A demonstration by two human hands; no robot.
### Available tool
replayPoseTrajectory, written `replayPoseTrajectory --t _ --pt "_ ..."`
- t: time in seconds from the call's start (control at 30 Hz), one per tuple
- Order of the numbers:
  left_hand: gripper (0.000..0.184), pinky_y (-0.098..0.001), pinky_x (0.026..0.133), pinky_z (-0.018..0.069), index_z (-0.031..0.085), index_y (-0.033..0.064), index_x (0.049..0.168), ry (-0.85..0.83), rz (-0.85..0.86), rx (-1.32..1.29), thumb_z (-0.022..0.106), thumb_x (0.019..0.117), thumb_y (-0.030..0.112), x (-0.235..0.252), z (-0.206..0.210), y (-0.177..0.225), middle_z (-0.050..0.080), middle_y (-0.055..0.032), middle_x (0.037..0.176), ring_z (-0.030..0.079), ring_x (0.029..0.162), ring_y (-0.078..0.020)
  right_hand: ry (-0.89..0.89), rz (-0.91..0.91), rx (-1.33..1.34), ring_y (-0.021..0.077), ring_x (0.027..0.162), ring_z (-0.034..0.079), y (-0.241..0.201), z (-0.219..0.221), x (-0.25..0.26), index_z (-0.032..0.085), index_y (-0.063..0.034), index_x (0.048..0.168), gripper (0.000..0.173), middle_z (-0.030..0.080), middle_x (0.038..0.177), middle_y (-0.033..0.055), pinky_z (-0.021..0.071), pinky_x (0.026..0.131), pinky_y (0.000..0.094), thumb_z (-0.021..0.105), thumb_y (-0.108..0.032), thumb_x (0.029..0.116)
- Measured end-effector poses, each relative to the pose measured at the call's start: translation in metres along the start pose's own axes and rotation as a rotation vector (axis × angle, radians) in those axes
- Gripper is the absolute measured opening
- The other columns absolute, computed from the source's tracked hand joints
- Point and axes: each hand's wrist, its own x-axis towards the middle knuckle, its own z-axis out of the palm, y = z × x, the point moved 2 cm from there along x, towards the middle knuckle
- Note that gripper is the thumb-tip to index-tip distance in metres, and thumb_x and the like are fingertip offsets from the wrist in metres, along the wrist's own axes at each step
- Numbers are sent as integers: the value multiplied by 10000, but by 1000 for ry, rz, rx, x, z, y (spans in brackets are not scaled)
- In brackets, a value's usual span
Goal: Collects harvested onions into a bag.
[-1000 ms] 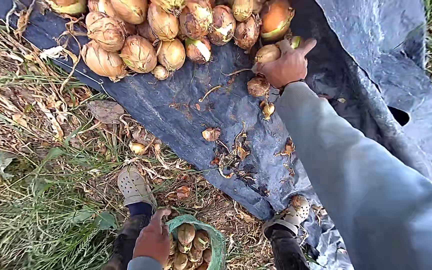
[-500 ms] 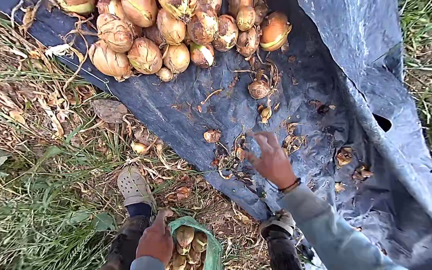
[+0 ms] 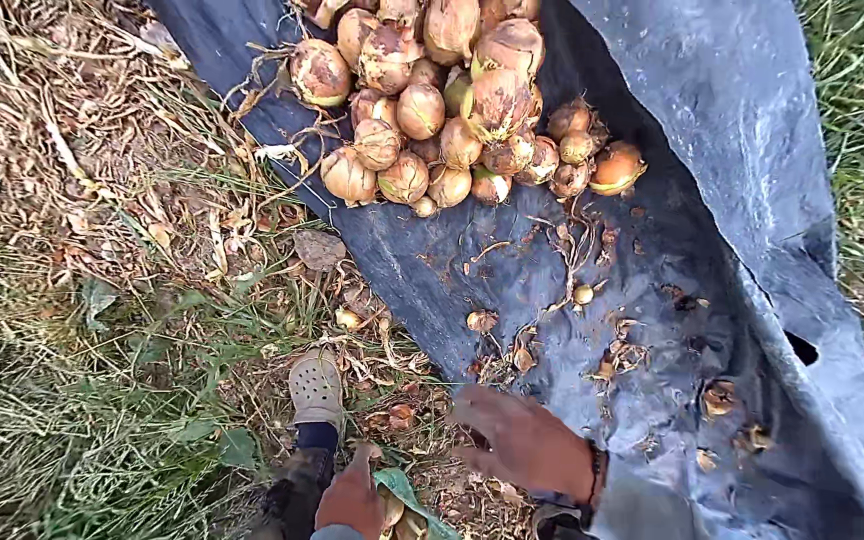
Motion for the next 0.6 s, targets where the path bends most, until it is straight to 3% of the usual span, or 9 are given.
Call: replayPoseTrajectory --t 0.07,0.13,0.2,0.27,0.33,0.4,0.5,0.57,0.6 --pt "538 -604 995 519 467 199 1528 -20 -1 -24 536 1001 116 -2 -1 -4 688 -216 1257 667 1173 -410 384 115 -164 381 1196 638 14 -49 32 675 -209 1340 522 597 1394 169 588 873 564 711 -527 927" --pt "584 -616 975 522 471 182 1521 -29 20 -51 586 952 116 -3 -3 -4 698 -217 1222 673 1148 -416 721 262 -191 505 1207 582 34 -130 78 550 -180 1475 832 435 1517 280 561 832 637 806 -600 804" --pt "580 -614 971 525 473 186 1519 -29 19 -61 584 954 118 -4 -6 -6 701 -211 1219 674 1146 -412 896 394 -143 520 1212 561 38 -203 120 360 -228 1598 1089 309 1594 289 541 848 655 852 -633 716" --pt "562 -604 980 524 472 209 1521 -32 -4 -60 561 974 118 -3 -10 -8 697 -200 1244 672 1162 -401 953 499 -132 512 1161 592 34 -243 156 305 -290 1617 1095 324 1580 292 534 836 655 875 -521 711" --pt "556 -596 984 526 464 226 1524 -49 -25 -50 552 985 123 -3 -10 -9 689 -190 1273 671 1172 -394 965 619 -172 500 1081 638 32 -255 175 344 -309 1590 1010 354 1560 303 538 798 648 849 -450 727" --pt "557 -600 987 523 461 226 1526 -62 -14 -48 550 985 128 -4 -10 -8 683 -194 1286 666 1183 -399 934 674 -218 501 1036 653 33 -261 177 364 -283 1581 969 376 1534 317 538 784 662 832 -471 753" --pt "560 -607 992 518 473 227 1524 -57 7 -72 547 979 123 -3 -13 -13 686 -200 1282 661 1192 -406 923 611 -215 511 1063 642 32 -264 158 433 -248 1530 900 524 1392 313 508 807 695 814 -508 757" --pt "559 -606 996 515 479 217 1523 -48 4 -112 549 979 113 -1 -15 -17 689 -203 1272 663 1186 -406 999 437 31 408 1066 663 28 -235 127 496 -215 1468 808 634 1271 234 533 830 616 829 -440 768" --pt "556 -603 998 515 477 213 1524 -45 -2 -129 549 982 112 1 -16 -19 689 -205 1266 663 1181 -405 999 350 275 310 1005 699 23 -203 107 490 -223 1458 766 662 1235 164 590 782 531 823 -393 790"
